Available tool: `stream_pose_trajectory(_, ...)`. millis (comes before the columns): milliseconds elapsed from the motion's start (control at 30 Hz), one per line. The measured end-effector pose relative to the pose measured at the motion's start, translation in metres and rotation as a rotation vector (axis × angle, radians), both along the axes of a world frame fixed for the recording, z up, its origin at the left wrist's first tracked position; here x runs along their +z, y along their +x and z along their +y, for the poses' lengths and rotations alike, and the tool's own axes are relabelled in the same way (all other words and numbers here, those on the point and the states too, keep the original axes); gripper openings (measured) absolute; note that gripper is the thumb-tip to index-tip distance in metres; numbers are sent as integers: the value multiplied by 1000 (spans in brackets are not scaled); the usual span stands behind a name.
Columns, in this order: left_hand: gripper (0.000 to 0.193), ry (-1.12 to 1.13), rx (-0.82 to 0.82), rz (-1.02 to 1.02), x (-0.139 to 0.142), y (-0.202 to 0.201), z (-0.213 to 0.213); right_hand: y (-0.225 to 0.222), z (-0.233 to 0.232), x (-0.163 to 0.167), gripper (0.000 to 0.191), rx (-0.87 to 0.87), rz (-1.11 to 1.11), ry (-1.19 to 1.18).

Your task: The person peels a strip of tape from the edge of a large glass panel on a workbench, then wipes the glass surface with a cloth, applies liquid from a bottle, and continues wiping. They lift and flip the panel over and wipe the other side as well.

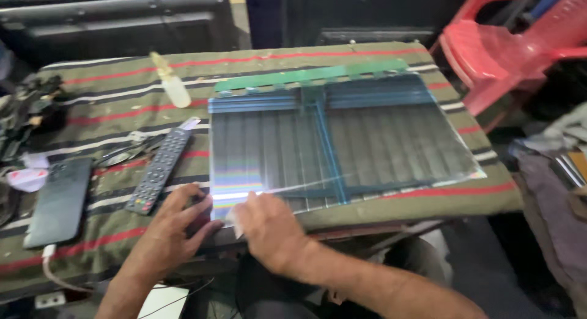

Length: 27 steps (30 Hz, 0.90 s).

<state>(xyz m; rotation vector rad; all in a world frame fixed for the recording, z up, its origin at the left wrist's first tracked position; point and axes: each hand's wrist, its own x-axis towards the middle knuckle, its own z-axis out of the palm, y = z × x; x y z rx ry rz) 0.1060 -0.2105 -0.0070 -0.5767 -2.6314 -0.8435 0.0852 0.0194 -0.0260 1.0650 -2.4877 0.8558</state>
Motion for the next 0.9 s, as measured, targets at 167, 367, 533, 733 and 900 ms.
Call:
stream_pose_trajectory(167, 49, -22, 4, -13, -6, -1, 0, -63, 164, 12, 16, -724, -316, 60)
stream_pose_trajectory(367, 49, -61, 83, -57, -6, 1, 2, -69, 398, 14, 36, -1113, -19, 450)
stream_pose_trajectory(533, 51, -131, 236, -80, 1, 7, 30, -45, 442, 8, 26, -1114, 174, 366)
stream_pose_trajectory(733, 62, -209, 475, -105, -2, -3, 73, -44, 411, 30, 34, -915, -97, -36)
stream_pose_trajectory(900, 67, 469, 580, -464, -5, -44, 49, -61, 384, 43, 36, -840, -263, 90)
